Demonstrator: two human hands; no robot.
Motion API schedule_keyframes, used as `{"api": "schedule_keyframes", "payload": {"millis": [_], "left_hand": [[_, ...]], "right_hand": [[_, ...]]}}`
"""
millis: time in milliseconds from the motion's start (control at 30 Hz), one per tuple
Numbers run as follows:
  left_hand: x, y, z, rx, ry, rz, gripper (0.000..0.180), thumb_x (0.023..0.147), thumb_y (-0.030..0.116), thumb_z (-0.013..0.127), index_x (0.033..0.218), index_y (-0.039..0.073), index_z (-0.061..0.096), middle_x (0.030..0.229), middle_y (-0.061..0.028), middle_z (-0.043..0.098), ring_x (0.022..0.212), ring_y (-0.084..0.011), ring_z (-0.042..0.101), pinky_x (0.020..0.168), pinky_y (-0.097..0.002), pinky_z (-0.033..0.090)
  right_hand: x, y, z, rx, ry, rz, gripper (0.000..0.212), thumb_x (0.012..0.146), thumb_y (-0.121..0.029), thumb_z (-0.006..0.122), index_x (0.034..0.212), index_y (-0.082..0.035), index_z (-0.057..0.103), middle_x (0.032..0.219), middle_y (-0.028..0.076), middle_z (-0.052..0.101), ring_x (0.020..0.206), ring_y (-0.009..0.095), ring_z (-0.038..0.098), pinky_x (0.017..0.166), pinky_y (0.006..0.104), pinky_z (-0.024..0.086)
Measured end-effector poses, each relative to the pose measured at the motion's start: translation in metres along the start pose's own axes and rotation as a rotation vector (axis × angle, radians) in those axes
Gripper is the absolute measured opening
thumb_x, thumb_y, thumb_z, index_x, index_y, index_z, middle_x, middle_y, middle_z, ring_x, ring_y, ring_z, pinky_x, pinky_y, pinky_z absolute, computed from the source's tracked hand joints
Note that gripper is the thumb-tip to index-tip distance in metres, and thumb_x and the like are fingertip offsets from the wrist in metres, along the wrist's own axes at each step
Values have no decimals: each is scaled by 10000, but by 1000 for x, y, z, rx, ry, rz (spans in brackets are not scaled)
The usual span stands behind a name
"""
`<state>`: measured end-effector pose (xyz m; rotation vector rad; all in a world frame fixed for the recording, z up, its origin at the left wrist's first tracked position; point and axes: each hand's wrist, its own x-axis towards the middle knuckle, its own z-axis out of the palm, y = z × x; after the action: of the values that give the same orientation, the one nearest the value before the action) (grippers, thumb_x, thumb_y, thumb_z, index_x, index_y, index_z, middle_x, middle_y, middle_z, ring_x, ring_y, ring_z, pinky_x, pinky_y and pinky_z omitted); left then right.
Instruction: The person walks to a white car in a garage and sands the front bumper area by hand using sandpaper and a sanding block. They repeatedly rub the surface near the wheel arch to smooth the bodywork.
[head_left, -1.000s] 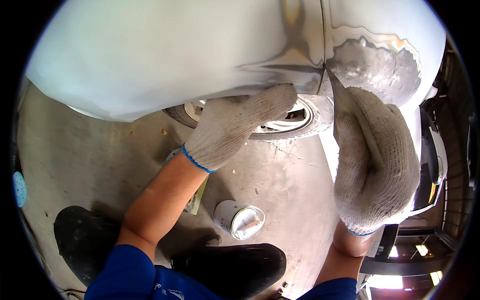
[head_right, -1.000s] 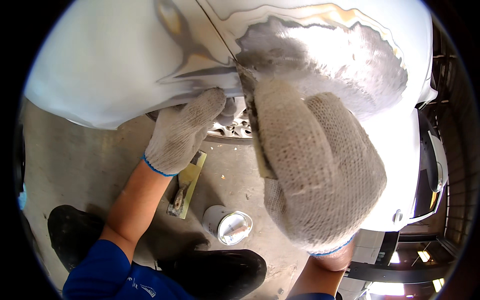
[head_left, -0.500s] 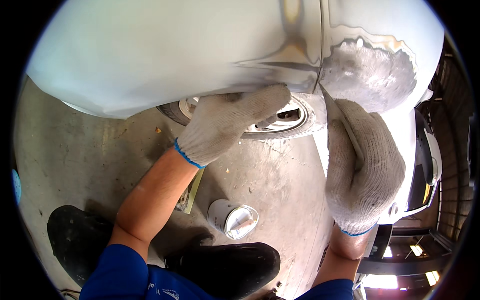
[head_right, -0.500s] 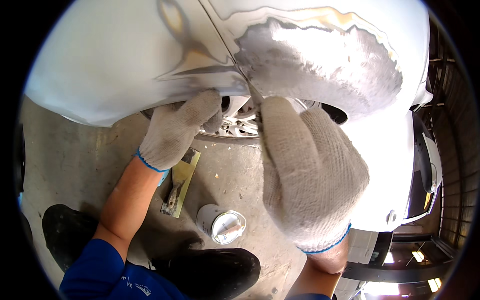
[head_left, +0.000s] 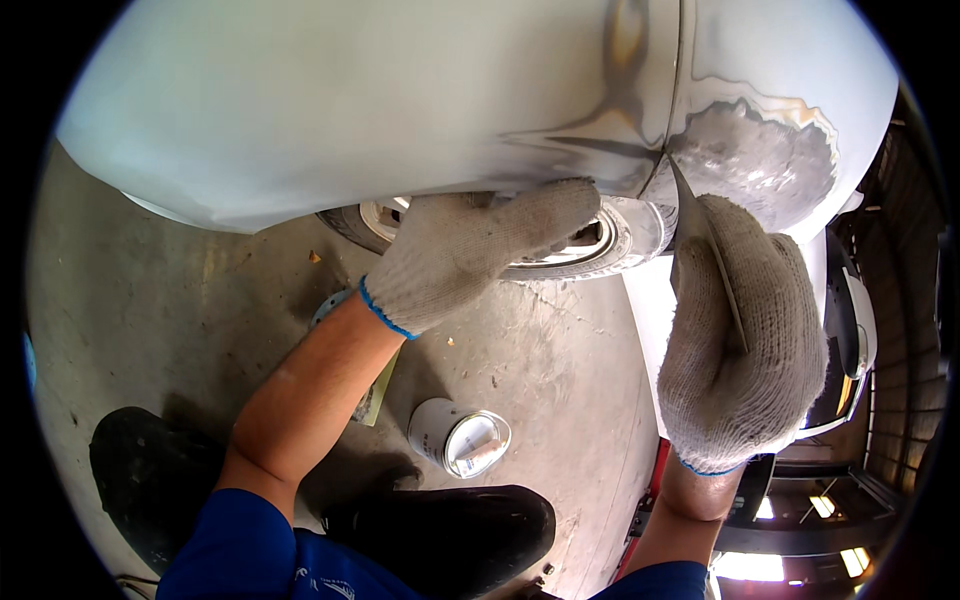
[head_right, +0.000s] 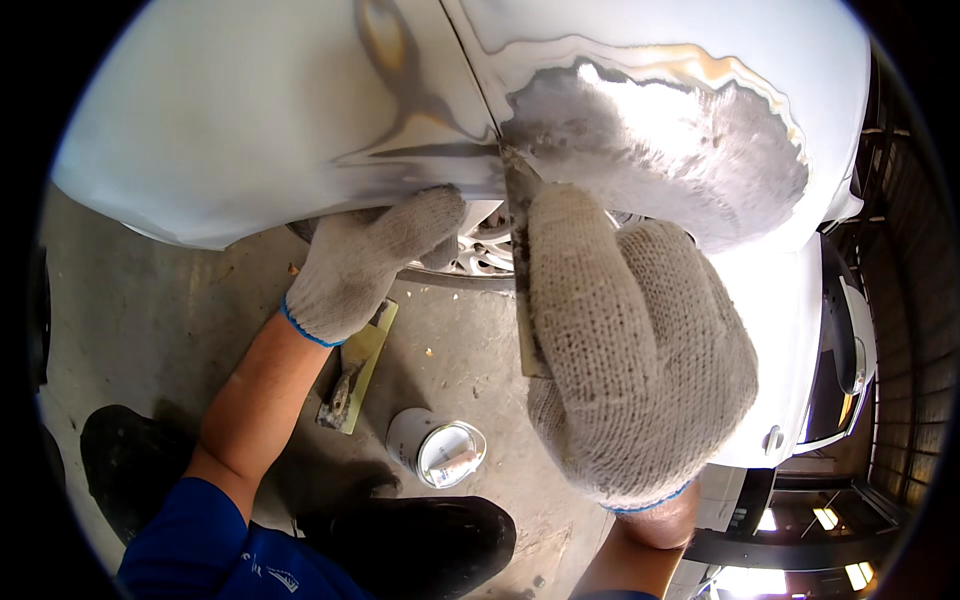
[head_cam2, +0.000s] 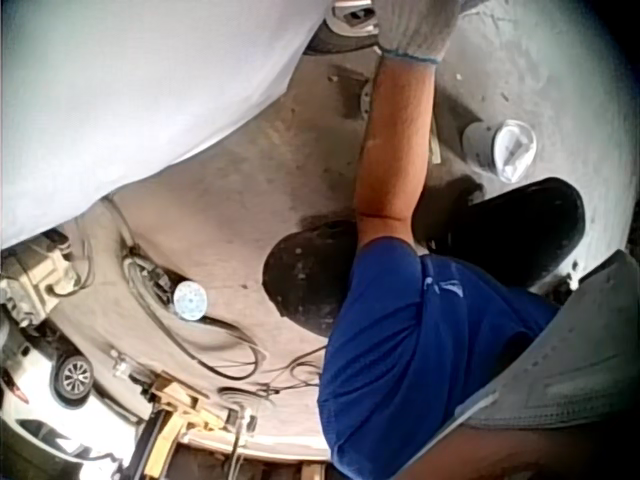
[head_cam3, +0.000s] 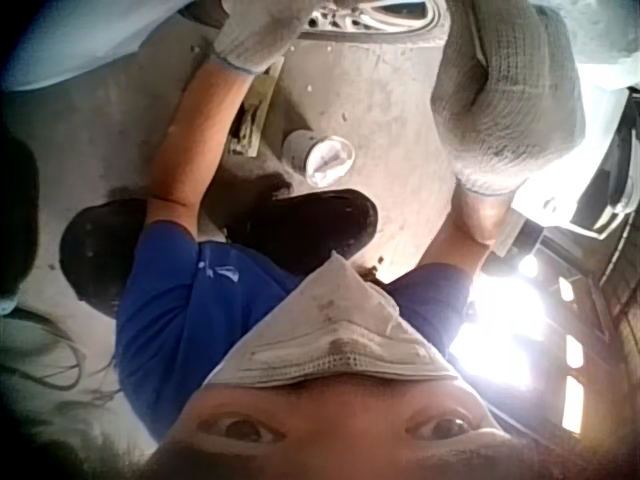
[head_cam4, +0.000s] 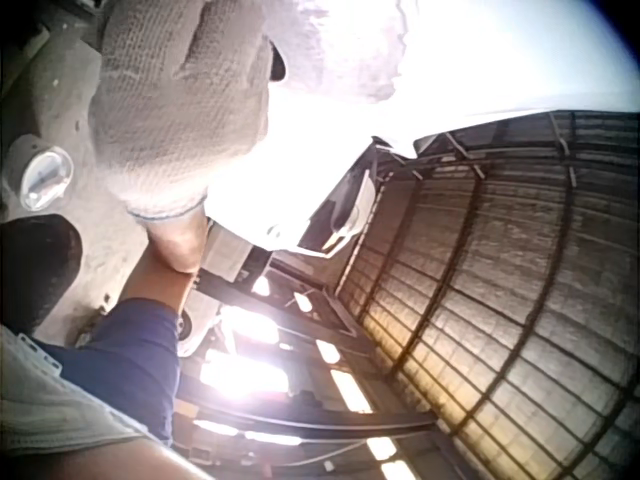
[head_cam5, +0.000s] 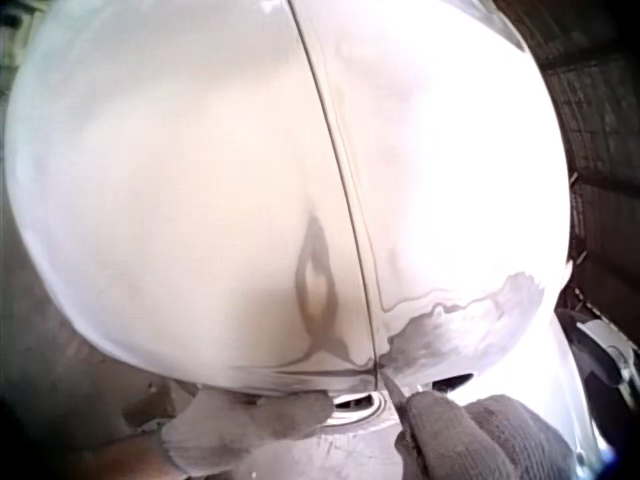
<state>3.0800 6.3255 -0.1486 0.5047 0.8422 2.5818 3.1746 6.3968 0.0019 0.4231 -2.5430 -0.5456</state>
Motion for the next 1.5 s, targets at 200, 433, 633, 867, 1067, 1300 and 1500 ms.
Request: {"api": "schedule_keyframes", "payload": {"millis": [200, 433, 633, 867, 1067, 1300, 1500], "left_hand": [[-3, 4, -1, 9, -17, -41, 176, 838, 137, 700, 939, 8, 634, 794, -42, 635, 661, -108, 572, 576, -251, 466], [0, -1, -3, 62, -17, 16, 125, 856, 135, 650, 876, 12, 636, 709, -39, 611, 617, -108, 563, 569, -257, 459], [7, -9, -2, 77, -47, 121, 130, 868, 130, 628, 893, 2, 628, 706, -36, 599, 611, -99, 542, 570, -252, 453], [2, -3, -3, 38, 14, -12, 231, 853, 209, 689, 976, 17, 652, 800, -18, 618, 689, -82, 556, 607, -237, 450], [5, -3, -9, 74, -60, -7, 385, 812, 270, 765, 1055, -9, 657, 937, -70, 678, 814, -118, 630, 726, -267, 533], [5, -2, -9, 55, -56, -24, 419, 812, 278, 760, 1091, -13, 644, 962, -79, 679, 849, -140, 633, 765, -274, 527], [6, -5, -11, 12, -88, -56, 373, 816, 280, 757, 1040, 5, 641, 876, -48, 652, 704, -95, 596, 620, -240, 508]], "right_hand": [[-3, 5, -1, -29, -72, 37, 199, 810, 85, 632, 1001, 40, 666, 787, 141, 645, 656, 193, 633, 596, 280, 500], [-12, 16, 8, -24, -226, 108, 215, 794, 91, 626, 996, 21, 649, 758, 156, 609, 649, 274, 606, 598, 312, 476], [-53, 50, 35, -3, -185, 140, 177, 793, -25, 658, 969, -29, 634, 687, 115, 556, 567, 256, 564, 505, 337, 466], [-15, 11, 6, 105, -56, 123, 215, 842, 35, 639, 1055, 66, 642, 982, 157, 678, 915, 208, 655, 826, 301, 509], [-4, 11, 4, 62, -61, 75, 246, 836, 32, 664, 1077, 73, 643, 1021, 163, 683, 947, 202, 655, 852, 307, 511], [5, 8, -2, 37, -76, 4, 225, 832, 42, 664, 1056, 61, 650, 983, 152, 696, 889, 188, 673, 815, 305, 531], [5, -8, -3, -39, -111, 64, 201, 845, 23, 656, 1042, 59, 654, 943, 153, 702, 845, 185, 681, 779, 292, 533]]}}
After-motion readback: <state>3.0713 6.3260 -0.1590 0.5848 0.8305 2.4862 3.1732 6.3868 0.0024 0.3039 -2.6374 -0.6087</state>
